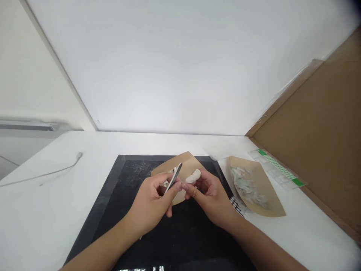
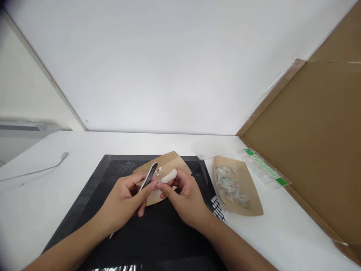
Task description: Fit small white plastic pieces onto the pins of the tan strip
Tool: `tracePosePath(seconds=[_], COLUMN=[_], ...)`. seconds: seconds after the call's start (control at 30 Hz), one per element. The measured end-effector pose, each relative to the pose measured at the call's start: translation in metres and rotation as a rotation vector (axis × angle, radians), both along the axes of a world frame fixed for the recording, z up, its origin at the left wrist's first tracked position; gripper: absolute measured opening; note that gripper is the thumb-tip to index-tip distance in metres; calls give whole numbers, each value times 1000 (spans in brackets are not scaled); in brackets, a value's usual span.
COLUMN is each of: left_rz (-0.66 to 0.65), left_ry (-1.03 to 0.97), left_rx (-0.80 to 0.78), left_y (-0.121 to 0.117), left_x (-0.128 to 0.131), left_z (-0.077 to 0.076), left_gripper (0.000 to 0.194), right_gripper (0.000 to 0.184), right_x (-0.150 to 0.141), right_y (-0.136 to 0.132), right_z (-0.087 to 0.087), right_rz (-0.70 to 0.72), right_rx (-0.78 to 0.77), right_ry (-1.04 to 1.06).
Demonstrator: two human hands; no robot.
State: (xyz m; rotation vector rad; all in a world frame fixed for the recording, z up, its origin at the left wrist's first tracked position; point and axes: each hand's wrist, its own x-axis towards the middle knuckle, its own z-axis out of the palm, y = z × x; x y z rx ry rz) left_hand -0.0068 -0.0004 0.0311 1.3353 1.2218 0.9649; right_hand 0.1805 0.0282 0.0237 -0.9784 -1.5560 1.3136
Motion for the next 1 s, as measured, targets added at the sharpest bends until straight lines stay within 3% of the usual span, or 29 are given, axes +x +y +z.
tracePosePath(seconds=[0.33,0.57,0.8,1.0], left_rz=[35,11,-58,-68], left_ry=[88,107,137,188], left_rx=[210,257,-35,177], left_y=[-4,-2,-2,-5], left_x=[0,-1,2,4], left_z=[2,-3,-9,-3], left_gripper=[29,30,48,48], right_gripper=[29,29,20,16], right_x=[5,3,7,8], right_y=[3,3,2,-2], right_z=[-3,-2,-4,0], right_rz=[214,178,74,-67], right_rx=[-189,-237,52,431], right_ry=[236,206,-19,-338])
